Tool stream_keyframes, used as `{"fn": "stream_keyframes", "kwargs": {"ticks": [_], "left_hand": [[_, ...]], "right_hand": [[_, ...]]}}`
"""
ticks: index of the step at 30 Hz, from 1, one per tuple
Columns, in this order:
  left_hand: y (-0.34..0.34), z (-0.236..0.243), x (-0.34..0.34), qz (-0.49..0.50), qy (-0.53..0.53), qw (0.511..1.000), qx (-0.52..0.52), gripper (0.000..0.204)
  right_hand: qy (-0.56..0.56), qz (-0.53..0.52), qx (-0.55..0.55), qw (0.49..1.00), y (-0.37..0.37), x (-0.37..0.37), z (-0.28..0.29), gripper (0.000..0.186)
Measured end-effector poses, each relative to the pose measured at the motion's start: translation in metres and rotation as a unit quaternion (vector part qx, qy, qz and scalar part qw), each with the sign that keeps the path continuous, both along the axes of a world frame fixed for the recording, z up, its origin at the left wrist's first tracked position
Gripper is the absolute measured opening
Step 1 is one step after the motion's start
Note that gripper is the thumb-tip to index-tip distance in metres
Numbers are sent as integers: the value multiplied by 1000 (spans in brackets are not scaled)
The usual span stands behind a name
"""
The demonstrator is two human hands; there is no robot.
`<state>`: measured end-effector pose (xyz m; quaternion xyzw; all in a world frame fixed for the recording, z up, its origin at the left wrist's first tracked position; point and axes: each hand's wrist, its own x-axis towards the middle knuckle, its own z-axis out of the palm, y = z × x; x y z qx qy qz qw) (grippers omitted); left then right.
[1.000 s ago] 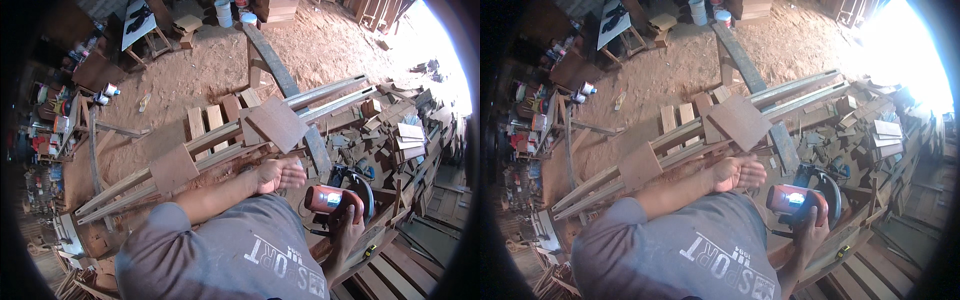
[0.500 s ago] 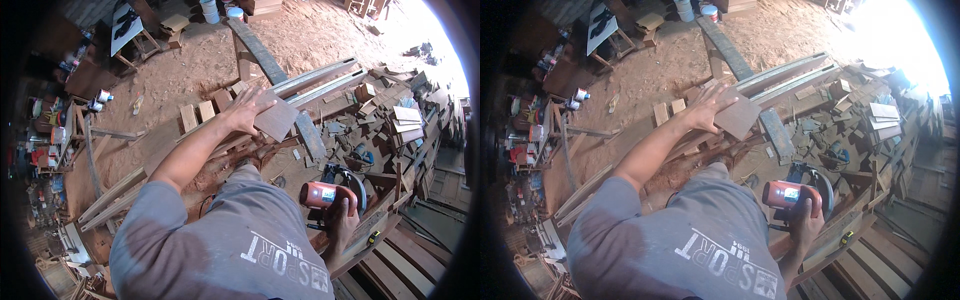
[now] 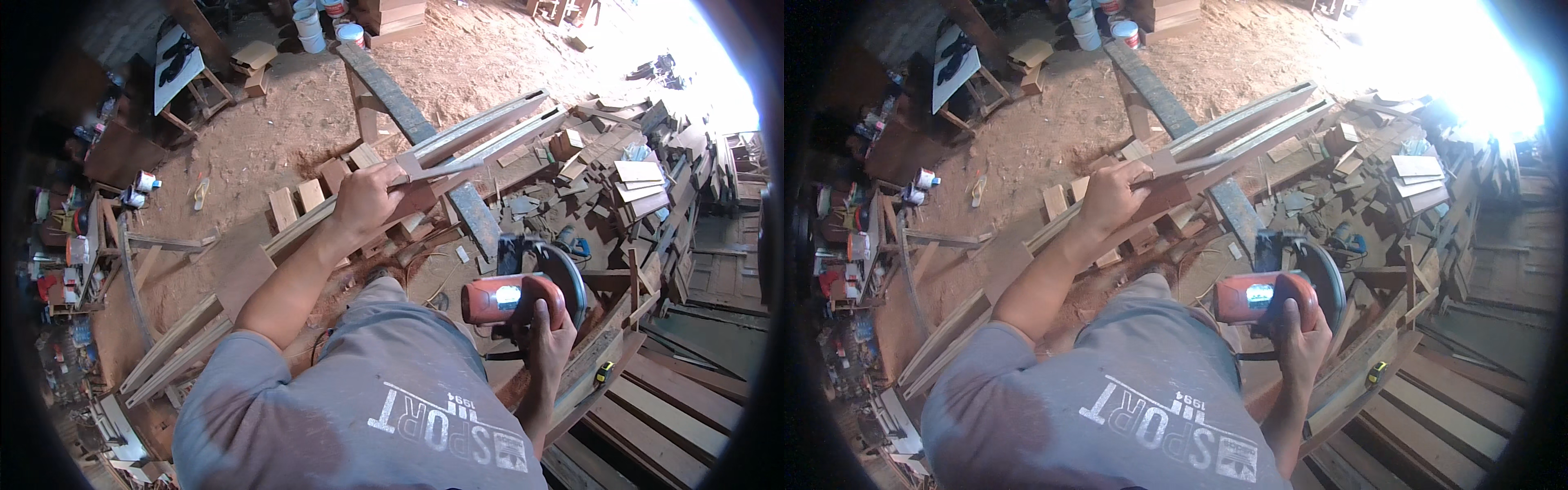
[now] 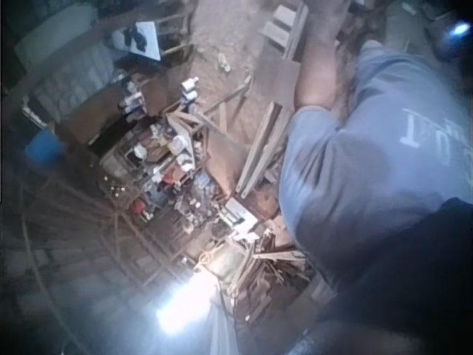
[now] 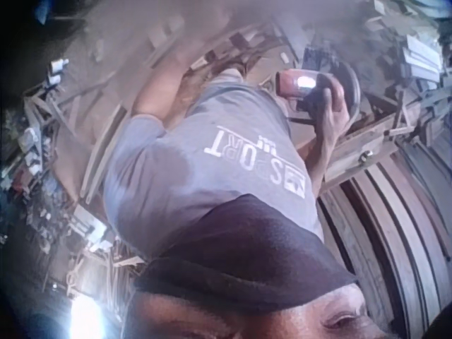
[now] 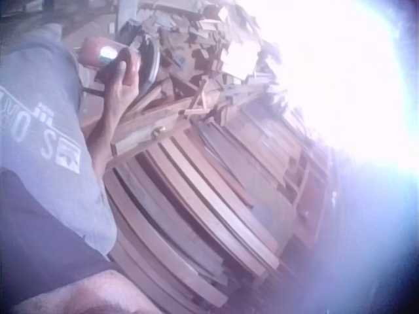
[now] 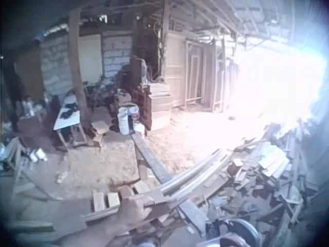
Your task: The person uses a handheld circular saw to cut several small wooden pieces on a workbench. They position each piece, cut it, and then set it aside. The person also briefly uses a metal file to smooth the edges of a cut piece.
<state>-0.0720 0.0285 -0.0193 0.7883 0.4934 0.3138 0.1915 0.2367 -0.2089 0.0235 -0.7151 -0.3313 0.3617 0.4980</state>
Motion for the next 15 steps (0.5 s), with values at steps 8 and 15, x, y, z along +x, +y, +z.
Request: {"fn": "stream_keyframes", "kwargs": {"ticks": [8,15], "left_hand": [[7,-44,7,62,-187,980,15,35],[14,-58,2,43,-210,974,-73,32]], "right_hand": [[-13,59,44,997,33,-36,65,38],[35,115,73,990,64,-73,73,39]]}}
